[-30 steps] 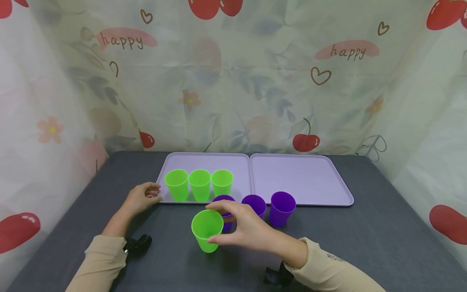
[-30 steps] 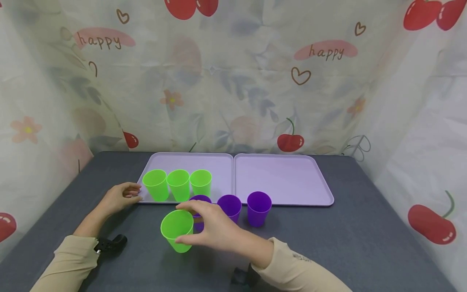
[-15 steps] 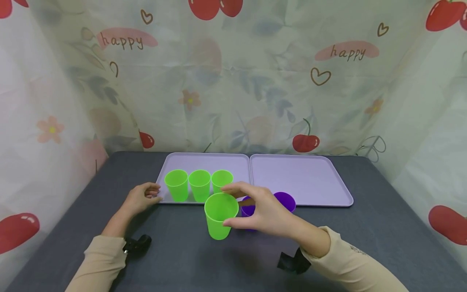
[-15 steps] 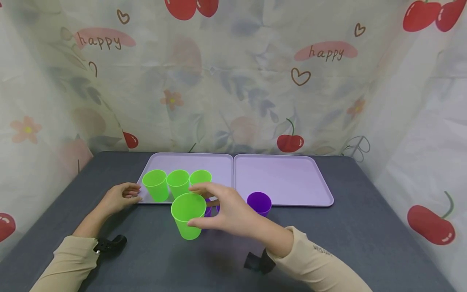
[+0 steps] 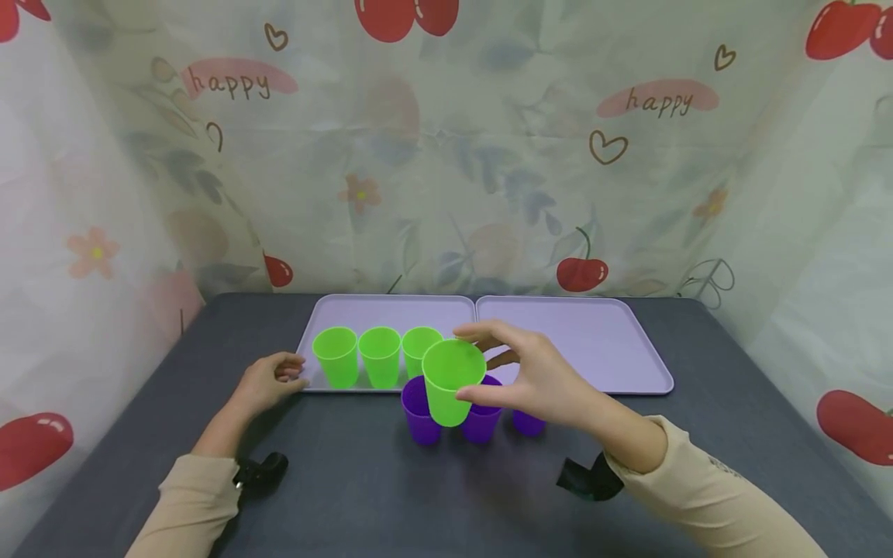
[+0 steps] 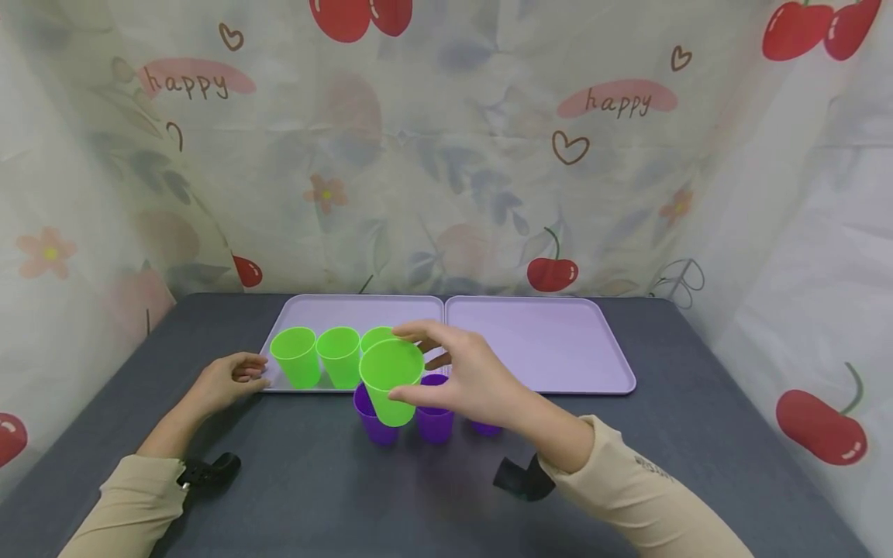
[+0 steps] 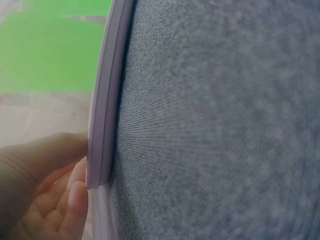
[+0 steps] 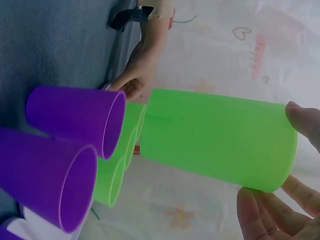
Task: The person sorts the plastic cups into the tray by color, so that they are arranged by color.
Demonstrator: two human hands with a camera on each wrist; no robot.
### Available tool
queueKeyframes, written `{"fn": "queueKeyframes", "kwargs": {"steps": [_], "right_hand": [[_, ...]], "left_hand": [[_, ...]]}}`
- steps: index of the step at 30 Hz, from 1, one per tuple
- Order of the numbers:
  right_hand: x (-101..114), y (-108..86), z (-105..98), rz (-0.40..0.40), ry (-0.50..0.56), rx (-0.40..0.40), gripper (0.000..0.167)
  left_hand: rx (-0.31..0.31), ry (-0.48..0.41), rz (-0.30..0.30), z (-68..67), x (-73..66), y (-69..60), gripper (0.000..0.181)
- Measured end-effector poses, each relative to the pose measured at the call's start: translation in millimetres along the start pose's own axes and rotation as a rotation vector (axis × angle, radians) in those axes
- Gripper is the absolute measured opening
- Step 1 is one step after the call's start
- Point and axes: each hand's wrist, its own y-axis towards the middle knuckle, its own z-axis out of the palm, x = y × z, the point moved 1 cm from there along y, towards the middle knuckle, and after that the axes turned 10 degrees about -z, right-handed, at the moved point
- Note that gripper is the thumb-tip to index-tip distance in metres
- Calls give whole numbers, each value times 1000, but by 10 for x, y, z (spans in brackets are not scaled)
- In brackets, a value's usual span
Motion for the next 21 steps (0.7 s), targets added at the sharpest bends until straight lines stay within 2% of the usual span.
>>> {"fn": "queueKeyframes", "kwargs": {"steps": [12,21], "right_hand": [[-233,40,-259,86,-43,-20,57],[-424,130,-364,93,-36,-5,59]], "left_hand": [[-3,-1,2,1,-2,-8,40],[-10,-7,8,4,4,-5,39]]}}
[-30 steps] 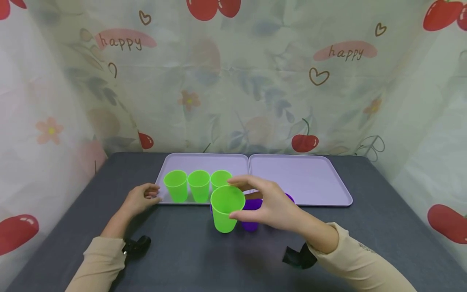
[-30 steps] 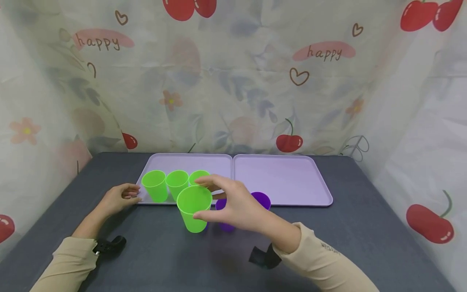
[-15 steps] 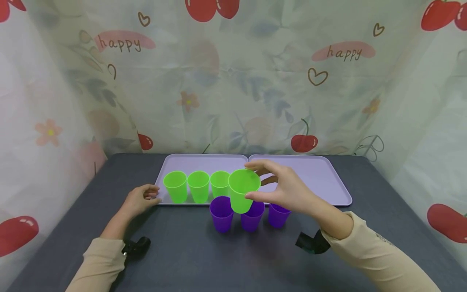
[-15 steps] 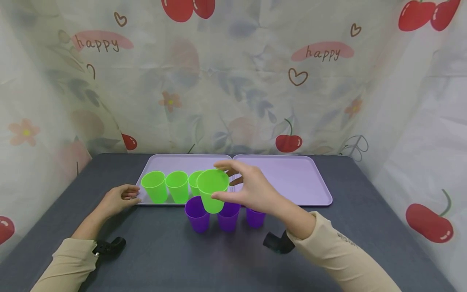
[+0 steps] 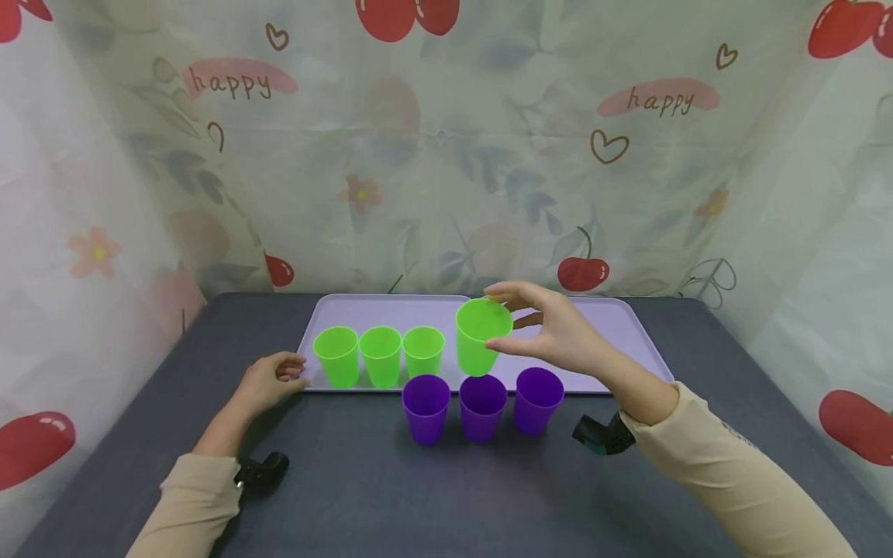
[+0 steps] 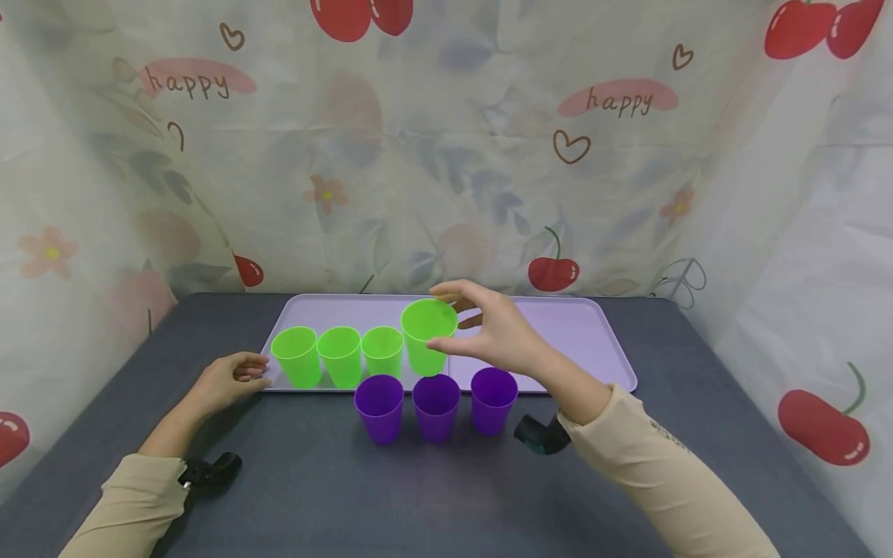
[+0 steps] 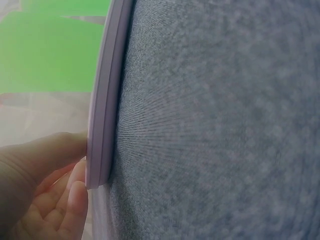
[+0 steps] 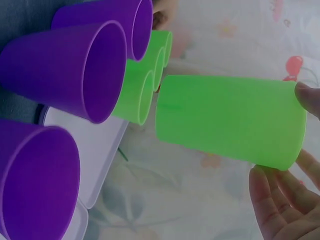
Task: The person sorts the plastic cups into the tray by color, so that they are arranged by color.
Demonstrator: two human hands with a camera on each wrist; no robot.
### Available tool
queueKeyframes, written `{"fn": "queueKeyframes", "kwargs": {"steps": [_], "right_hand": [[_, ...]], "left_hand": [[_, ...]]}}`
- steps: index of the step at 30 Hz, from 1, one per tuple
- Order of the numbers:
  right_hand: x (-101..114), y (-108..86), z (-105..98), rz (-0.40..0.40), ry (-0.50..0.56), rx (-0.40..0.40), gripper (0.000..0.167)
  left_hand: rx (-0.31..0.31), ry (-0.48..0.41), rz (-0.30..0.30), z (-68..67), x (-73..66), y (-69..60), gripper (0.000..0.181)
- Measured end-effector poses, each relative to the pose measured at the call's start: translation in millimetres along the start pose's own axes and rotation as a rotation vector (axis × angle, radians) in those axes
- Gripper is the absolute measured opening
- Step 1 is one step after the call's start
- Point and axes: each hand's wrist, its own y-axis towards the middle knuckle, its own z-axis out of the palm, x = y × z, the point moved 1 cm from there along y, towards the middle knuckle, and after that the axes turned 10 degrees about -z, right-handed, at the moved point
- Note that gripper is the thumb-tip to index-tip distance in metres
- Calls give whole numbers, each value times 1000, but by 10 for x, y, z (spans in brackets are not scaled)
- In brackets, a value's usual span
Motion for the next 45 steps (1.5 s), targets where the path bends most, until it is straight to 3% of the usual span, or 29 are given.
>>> {"fn": "queueKeyframes", "kwargs": {"steps": [14,31,45], "right_hand": [[-274,112,-53,-3,22,72,59],[-655,270,9,-29,87,237,58],[-803,384,118,-30,97,351,58]], "left_hand": [[5,5,-7,6,9,6,40],[9,2,-13,4,2,5,41],[0,4,-11,7,4,5,40]]}}
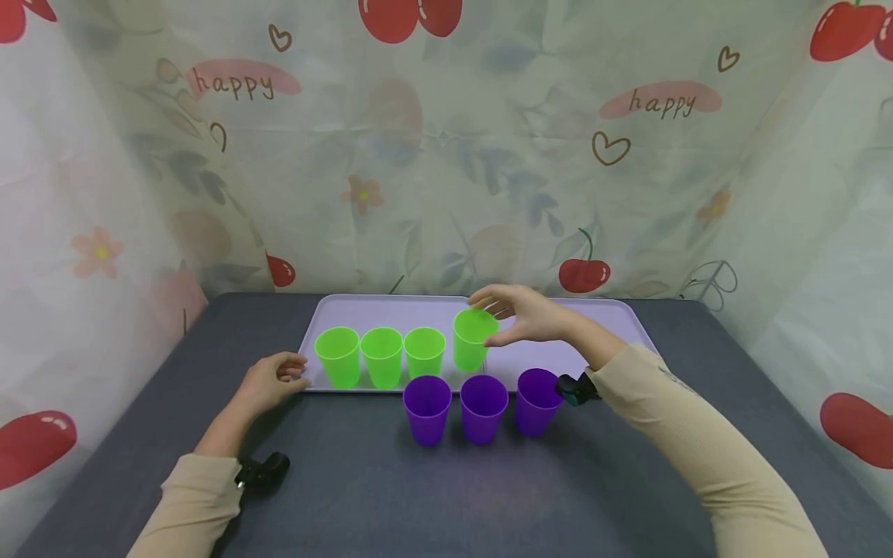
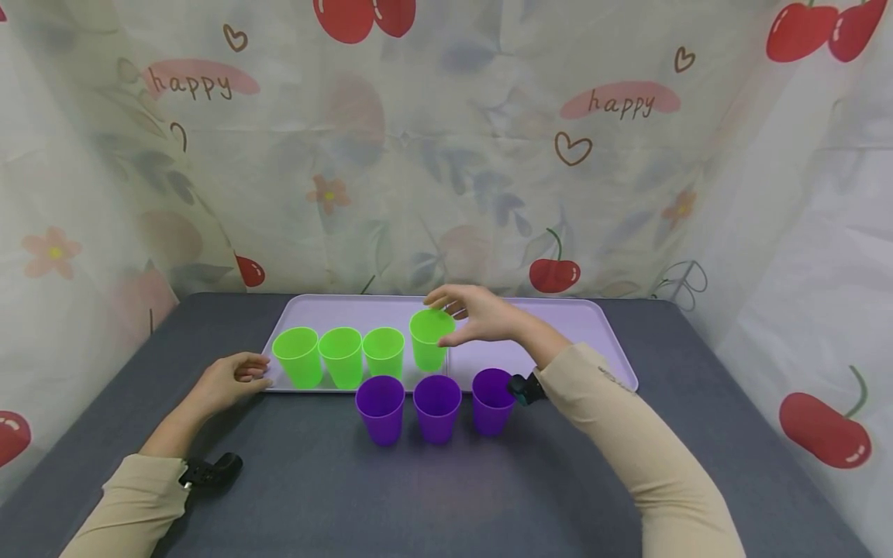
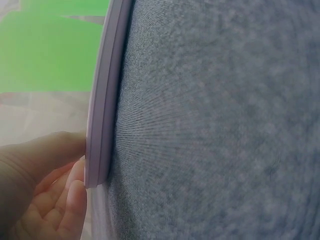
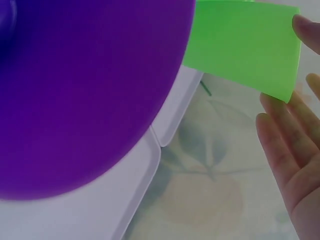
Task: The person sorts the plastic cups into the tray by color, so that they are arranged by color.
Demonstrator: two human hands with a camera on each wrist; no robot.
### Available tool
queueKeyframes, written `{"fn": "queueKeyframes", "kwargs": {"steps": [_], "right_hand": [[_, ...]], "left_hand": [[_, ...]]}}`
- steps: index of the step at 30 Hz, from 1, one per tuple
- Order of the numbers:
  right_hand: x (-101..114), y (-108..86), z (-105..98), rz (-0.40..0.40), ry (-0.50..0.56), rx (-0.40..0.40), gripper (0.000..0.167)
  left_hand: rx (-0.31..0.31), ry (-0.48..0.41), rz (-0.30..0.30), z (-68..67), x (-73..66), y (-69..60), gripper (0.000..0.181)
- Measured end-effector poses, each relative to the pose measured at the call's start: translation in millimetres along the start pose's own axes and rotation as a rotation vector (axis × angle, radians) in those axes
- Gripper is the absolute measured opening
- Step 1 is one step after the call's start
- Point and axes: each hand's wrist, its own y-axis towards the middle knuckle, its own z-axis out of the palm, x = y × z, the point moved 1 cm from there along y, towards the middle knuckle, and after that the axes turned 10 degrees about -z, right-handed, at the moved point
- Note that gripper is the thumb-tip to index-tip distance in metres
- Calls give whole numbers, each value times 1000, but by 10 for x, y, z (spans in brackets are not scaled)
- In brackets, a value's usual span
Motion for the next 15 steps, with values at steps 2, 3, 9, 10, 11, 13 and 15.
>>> {"fn": "queueKeyframes", "kwargs": {"steps": [2,3,9,10,11,13,15], "right_hand": [[-22,16,9,8,-6,18,58],[-33,25,15,12,-7,27,58],[-82,67,55,21,-7,80,57],[-87,72,62,24,-6,88,56],[-91,78,69,27,-6,98,56],[-98,87,85,54,-1,118,56],[-108,95,106,85,2,140,56]], "left_hand": [[1,0,0,-1,-2,-2,41],[1,2,2,-5,-3,-2,41],[0,1,1,-3,-3,-8,40],[-2,0,2,-1,-3,-12,39],[-2,0,6,-1,-5,-15,39],[-7,-3,12,2,-3,-19,39],[-11,-5,19,3,-3,-23,38]]}}
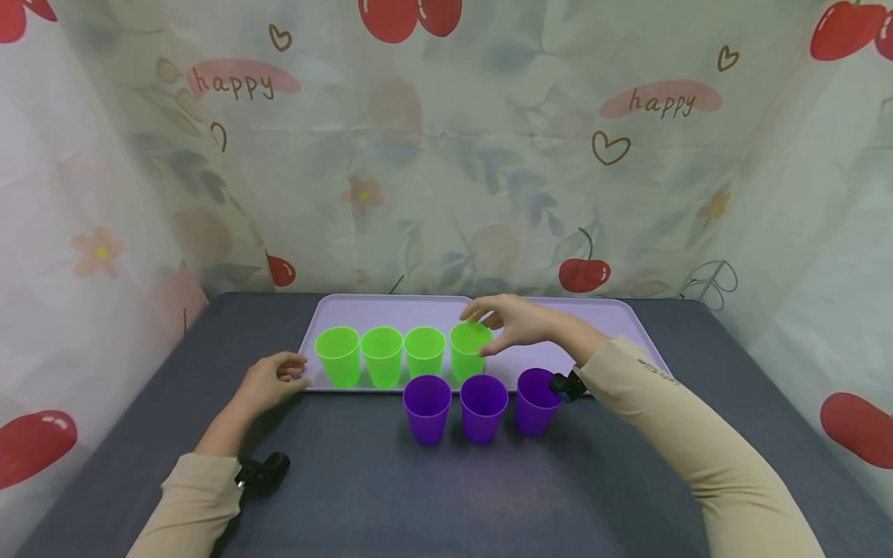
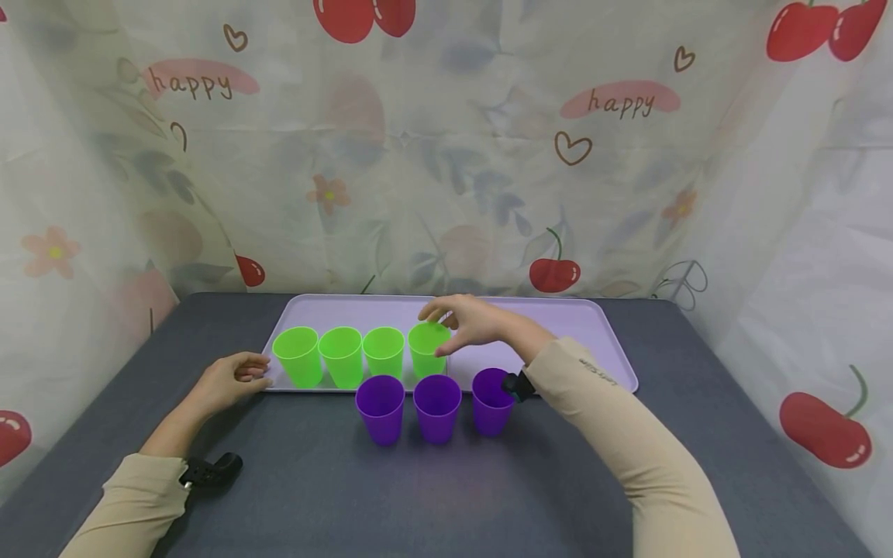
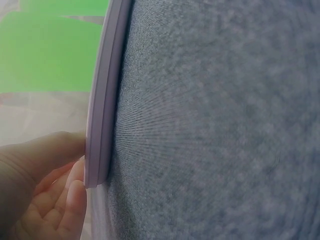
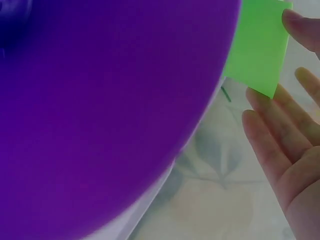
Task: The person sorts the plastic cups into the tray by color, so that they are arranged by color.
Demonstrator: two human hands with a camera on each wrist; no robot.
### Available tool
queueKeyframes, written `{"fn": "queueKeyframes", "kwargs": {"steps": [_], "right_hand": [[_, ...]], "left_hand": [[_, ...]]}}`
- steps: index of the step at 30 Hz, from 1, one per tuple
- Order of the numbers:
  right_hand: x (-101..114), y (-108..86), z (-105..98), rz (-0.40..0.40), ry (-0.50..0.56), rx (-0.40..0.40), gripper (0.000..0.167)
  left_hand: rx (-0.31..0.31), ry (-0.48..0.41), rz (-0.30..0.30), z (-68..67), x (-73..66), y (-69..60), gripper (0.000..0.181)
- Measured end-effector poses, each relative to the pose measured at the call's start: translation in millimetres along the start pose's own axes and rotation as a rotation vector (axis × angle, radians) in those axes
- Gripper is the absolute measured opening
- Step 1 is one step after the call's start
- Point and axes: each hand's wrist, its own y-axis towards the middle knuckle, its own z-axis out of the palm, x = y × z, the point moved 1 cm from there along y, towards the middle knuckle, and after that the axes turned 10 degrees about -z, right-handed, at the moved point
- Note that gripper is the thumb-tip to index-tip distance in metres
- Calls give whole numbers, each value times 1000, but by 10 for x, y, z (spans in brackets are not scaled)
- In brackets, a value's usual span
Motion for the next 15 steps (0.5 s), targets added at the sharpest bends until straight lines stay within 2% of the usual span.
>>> {"fn": "queueKeyframes", "kwargs": {"steps": [4,15], "right_hand": [[-12,28,37,44,0,39,57],[11,62,69,30,-61,56,59]], "left_hand": [[-3,-2,5,-1,0,-2,38],[-2,-3,-2,-2,-2,-7,39]]}}
